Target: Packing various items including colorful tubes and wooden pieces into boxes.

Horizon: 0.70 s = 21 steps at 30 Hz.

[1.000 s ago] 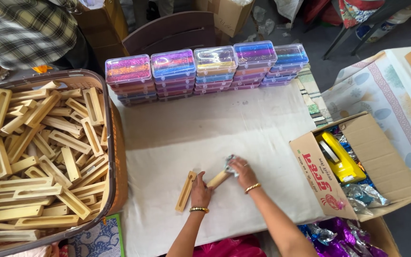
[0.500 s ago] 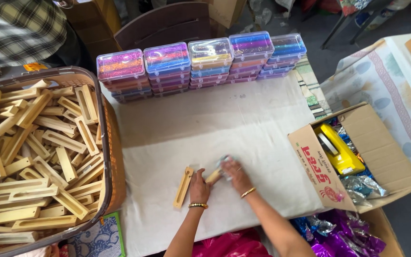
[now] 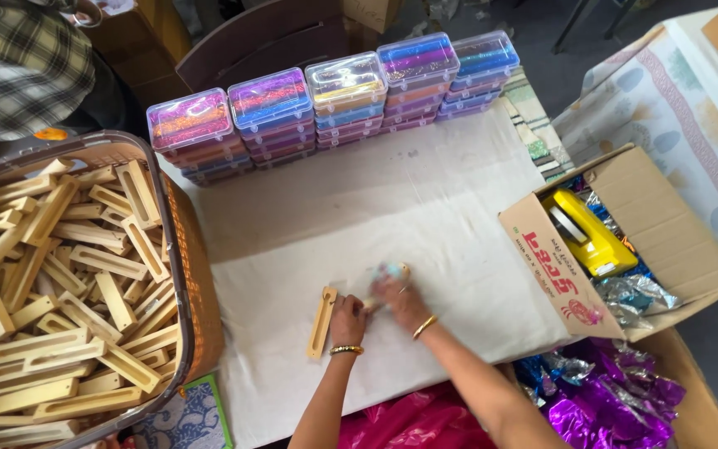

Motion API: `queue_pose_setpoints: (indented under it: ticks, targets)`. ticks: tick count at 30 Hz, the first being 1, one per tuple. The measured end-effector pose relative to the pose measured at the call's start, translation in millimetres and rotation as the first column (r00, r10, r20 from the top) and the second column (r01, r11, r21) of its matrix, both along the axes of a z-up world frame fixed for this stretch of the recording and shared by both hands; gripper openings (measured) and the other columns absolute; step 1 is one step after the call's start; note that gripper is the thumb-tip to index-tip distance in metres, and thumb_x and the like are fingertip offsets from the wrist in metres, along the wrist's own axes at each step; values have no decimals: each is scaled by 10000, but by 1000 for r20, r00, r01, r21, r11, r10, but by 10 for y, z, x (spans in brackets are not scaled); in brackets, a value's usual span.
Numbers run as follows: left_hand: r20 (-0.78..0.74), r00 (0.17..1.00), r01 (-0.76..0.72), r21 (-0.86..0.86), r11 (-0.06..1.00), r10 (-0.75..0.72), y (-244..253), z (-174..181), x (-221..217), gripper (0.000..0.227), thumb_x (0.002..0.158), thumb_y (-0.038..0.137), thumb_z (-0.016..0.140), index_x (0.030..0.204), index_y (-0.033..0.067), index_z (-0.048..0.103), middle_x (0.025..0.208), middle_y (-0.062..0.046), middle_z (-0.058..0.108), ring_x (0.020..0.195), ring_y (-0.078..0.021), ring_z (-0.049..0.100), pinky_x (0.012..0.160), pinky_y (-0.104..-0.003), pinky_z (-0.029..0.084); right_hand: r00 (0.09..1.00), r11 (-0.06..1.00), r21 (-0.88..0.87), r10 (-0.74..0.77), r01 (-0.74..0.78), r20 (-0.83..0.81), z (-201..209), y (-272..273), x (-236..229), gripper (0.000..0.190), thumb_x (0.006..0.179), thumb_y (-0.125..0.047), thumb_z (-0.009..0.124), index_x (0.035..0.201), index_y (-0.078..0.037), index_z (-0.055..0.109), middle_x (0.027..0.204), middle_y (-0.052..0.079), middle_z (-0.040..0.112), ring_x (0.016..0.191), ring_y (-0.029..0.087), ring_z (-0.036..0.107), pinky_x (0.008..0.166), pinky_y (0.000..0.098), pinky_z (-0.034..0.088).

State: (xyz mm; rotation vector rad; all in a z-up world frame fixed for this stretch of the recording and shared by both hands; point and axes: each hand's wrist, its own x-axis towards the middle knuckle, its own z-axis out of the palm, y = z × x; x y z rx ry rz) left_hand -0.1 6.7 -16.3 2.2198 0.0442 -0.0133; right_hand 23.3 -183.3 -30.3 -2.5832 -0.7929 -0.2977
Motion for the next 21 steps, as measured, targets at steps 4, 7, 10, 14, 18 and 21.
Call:
queue_pose_setpoints:
  ticks: [4,7,10,14,18,21]
  targets:
    - [34,997,65,81,995,-68,-27,121,-31,262,740,42,811,938,102,649,915,-96,609,841,-294,634,741,-423,537,968,970,-28,-243,242,-54,1,-562,367,569,826,51,557,1334,-191,640,1450,6,577,1455,295,424,1186,495,337]
    - [136,974,155,198,968,-184,-18,181,-18,353,655,74,851,922,82,619,925,-110,608,906,-338,588,786,-454,511,950,958,-58,-286,281,-128,-46,-715,444,620,815,109,555,1347,-199,637,1481,5,559,1427,309,434,1155,452,392]
    - [113,961,221,224,949,-251,18,56,20,326,677,101,842,907,59,614,912,-114,614,897,-337,594,795,-452,516,912,939,-38,-340,341,-230,76,-710,417,629,789,141,560,1304,-211,647,1543,13,517,1361,294,502,1098,408,465]
    - [-30,978,207,54,977,-206,85,139,-7,199,793,149,796,935,46,701,866,-109,682,757,-297,680,693,-405,568,746,767,154,-525,624,-409,526,-552,307,693,785,174,562,1363,-205,615,1561,60,466,1226,321,585,962,394,526]
    - [117,984,132,18,991,-134,148,-248,-158,100,846,125,741,909,48,732,851,-110,700,723,-276,701,671,-376,585,890,812,364,-423,456,-170,556,-224,-36,716,724,207,535,1343,-133,649,1390,90,638,1300,299,605,1069,386,513]
    - [-1,1000,22,-30,999,-22,148,-380,-143,97,837,141,745,903,71,734,865,-104,699,724,-266,708,687,-387,582,991,930,340,-123,136,-58,333,180,-231,574,814,125,601,1332,-115,663,1386,112,655,1316,284,596,1106,437,451]
